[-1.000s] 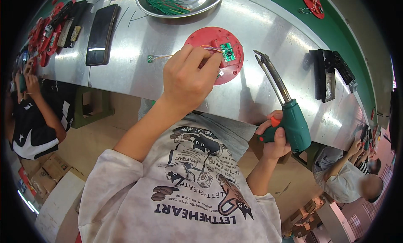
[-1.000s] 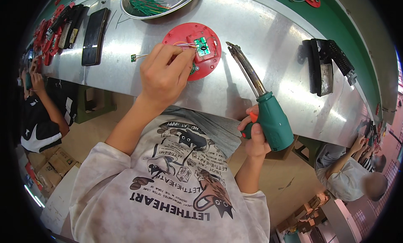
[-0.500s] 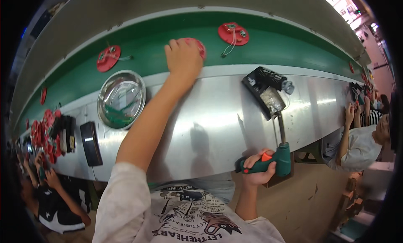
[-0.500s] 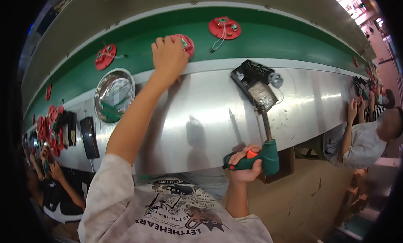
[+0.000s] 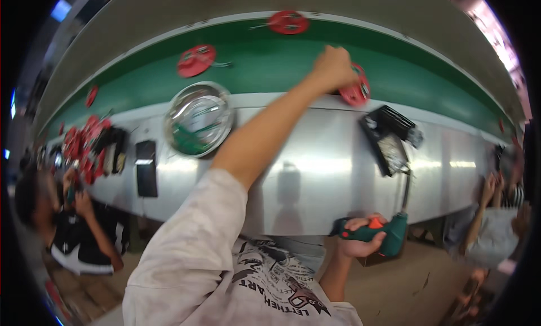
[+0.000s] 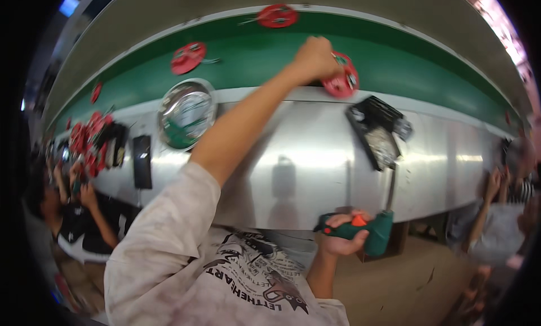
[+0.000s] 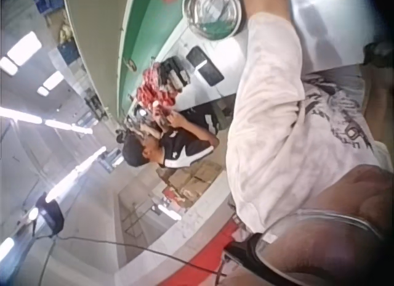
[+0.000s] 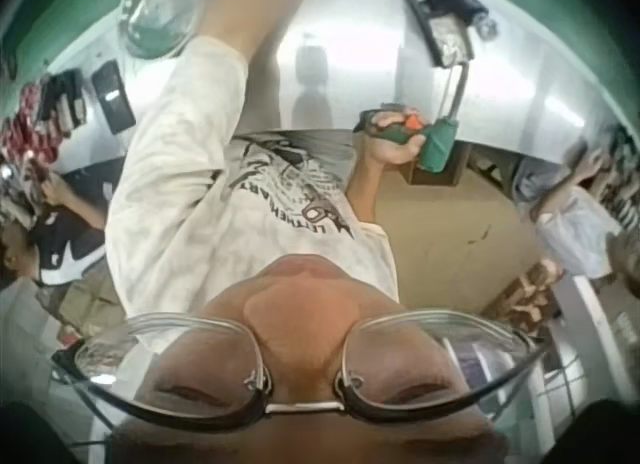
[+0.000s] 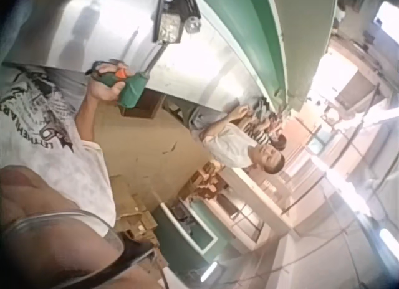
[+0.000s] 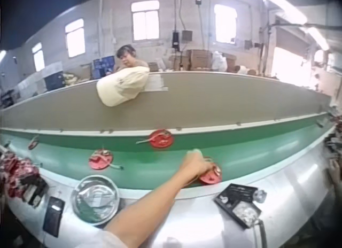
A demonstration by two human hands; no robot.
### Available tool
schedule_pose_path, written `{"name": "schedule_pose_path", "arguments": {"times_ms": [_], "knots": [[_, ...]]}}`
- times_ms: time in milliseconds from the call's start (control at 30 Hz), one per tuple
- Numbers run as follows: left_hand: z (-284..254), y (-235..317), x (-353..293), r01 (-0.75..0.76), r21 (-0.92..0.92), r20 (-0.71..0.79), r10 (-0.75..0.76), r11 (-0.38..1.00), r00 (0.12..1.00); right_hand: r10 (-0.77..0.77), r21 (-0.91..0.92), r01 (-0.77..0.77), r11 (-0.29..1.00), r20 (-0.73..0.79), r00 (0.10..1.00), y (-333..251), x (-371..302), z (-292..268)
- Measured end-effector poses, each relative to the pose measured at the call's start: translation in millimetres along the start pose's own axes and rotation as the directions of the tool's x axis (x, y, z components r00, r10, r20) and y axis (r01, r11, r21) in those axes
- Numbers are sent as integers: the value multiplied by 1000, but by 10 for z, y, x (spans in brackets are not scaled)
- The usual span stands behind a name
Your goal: Soldering electrical components onto small printed circuit boards attached to red bases.
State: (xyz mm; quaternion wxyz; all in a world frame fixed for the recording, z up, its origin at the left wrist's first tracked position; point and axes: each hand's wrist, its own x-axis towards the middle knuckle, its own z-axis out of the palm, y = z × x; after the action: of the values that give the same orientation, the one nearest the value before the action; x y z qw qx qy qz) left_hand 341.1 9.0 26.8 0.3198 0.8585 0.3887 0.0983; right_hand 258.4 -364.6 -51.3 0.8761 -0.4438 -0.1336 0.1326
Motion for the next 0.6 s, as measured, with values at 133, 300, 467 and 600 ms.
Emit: {"name": "schedule_pose_path", "arguments": {"times_ms": [133, 300, 467, 600], "knots": [[-180, -596, -1674, -360, 53, 136, 350, 931, 927, -13, -39, 10, 999, -74, 997, -96, 33, 83], [-560, -1307, -2888, -439, 239, -54, 463, 866, 885, 26, -125, -38, 991, -98, 995, -68, 28, 139], [-1053, -1595, -2858, -212, -72, -364, 172, 975, 916, -60, -183, 53, 982, -35, 998, -81, -17, 150], [-1089, -2113, -2239, -17, 153, -321, 66, 988, 945, -77, -233, 76, 970, 4, 997, -89, -48, 251]]}}
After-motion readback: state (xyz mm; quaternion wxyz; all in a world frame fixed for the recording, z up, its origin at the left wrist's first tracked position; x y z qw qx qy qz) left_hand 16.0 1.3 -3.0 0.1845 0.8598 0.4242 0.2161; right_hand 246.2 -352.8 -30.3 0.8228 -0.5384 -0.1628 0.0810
